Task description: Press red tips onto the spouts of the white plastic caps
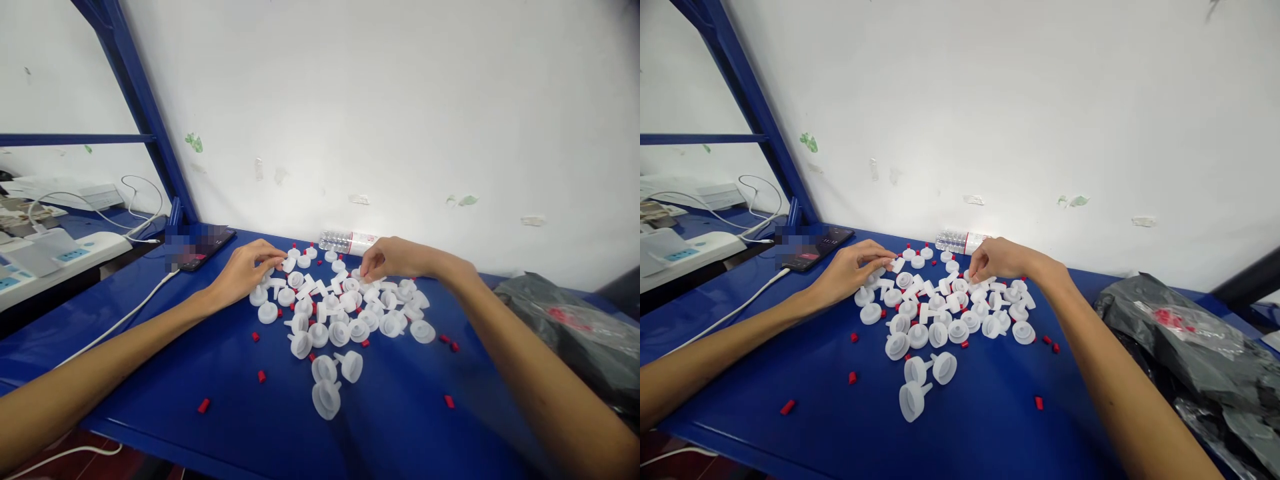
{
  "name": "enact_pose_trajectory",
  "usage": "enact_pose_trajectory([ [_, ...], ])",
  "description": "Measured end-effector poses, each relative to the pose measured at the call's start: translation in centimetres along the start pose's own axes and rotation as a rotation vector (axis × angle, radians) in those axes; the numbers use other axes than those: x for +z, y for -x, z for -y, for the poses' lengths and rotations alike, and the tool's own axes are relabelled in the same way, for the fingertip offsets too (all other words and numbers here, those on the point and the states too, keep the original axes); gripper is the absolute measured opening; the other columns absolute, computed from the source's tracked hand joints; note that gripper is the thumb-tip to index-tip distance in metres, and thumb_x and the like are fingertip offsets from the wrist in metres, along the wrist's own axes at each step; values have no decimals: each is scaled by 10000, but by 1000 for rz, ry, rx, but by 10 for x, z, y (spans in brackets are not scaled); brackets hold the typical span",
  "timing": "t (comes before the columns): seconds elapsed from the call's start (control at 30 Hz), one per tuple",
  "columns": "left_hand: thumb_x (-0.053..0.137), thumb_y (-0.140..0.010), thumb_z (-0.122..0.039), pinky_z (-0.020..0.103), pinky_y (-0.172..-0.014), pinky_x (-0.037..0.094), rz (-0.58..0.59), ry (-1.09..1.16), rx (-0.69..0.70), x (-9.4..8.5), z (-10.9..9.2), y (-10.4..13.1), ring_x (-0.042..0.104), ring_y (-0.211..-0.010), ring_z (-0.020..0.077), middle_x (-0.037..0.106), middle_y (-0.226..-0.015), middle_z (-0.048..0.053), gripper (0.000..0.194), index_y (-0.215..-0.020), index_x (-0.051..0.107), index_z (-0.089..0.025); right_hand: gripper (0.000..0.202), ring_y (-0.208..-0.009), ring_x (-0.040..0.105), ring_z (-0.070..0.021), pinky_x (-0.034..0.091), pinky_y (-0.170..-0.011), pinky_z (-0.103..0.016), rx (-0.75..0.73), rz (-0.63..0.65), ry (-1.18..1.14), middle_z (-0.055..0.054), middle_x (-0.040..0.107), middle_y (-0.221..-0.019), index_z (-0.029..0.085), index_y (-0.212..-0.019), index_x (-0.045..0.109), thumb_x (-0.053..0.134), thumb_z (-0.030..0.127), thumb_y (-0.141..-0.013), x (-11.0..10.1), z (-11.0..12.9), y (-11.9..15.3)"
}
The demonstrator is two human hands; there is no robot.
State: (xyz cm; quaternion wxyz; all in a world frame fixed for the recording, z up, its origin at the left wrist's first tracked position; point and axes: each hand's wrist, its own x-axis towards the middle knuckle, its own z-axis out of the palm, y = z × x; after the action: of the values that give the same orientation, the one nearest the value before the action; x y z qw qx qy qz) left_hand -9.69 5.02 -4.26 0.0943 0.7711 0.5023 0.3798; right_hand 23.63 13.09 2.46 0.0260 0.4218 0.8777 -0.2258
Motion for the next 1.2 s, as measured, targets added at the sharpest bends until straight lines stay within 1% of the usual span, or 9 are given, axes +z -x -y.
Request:
enact_pose_trajectory([
  [0.17,567,-984,-379,330,-761,494,13,-40,-9,1,-1,0,681,-886,204,763,-989,40,257,-994,777,-232,143,-818,702,-192,467,-647,-276,22,-60,-25,-13,787,-869,213,-818,723,705,355,-816,-2,6,3],
  [0.33,528,-1003,-382,327,-797,490,19,-65,-24,2,-6,0,690,-933,210,773,-1057,31,281,-1048,757,-225,70,-805,711,-186,479,-673,-274,49,-72,-68,-15,788,-836,200,-805,677,697,261,-779,-6,17,12],
  [0.43,456,-1030,-384,341,-820,481,9,-75,-25,0,-8,1,679,-925,215,770,-992,31,340,-1044,749,-214,77,-804,708,-188,475,-675,-275,42,-73,-81,-19,787,-848,199,-801,657,697,254,-765,-6,18,14],
  [0.63,429,-1031,-383,368,-861,455,-25,-89,-4,-2,-4,0,645,-951,232,750,-936,34,367,-1002,748,-204,181,-756,680,-174,448,-631,-264,-4,-22,-65,-10,777,-825,217,-953,751,685,264,-791,-5,10,8],
  [0.7,433,-1027,-371,368,-855,453,-28,-91,2,-3,-3,-1,640,-941,230,747,-934,31,357,-1004,750,-208,179,-776,686,-176,454,-629,-259,-24,-5,-67,-10,779,-850,231,-941,777,716,307,-790,-3,7,5],
  [0.8,434,-1024,-359,368,-854,454,-29,-92,10,-3,-2,0,638,-939,228,744,-936,29,350,-1008,752,-214,181,-762,689,-183,449,-593,-253,-23,-14,-67,-9,776,-820,238,-888,793,770,367,-763,0,3,2],
  [0.9,428,-1027,-364,366,-853,457,-34,-89,13,-2,-2,0,637,-940,226,743,-935,32,357,-1007,750,-213,149,-767,709,-195,482,-609,-254,-2,-15,-69,-13,778,-793,229,-854,802,755,339,-766,2,1,-1],
  [1.0,426,-1030,-374,368,-856,458,-42,-86,13,-2,-3,1,637,-936,226,744,-937,34,363,-995,748,-211,141,-774,724,-202,514,-654,-265,-3,19,-69,-16,781,-783,220,-854,811,723,294,-772,1,2,0],
  [1.2,422,-1032,-373,367,-867,461,-48,-83,11,-3,-5,1,642,-944,226,745,-938,32,363,-974,743,-215,269,-767,716,-193,515,-671,-289,-25,37,-60,-36,791,-882,226,-1046,801,636,314,-853,-5,13,9],
])
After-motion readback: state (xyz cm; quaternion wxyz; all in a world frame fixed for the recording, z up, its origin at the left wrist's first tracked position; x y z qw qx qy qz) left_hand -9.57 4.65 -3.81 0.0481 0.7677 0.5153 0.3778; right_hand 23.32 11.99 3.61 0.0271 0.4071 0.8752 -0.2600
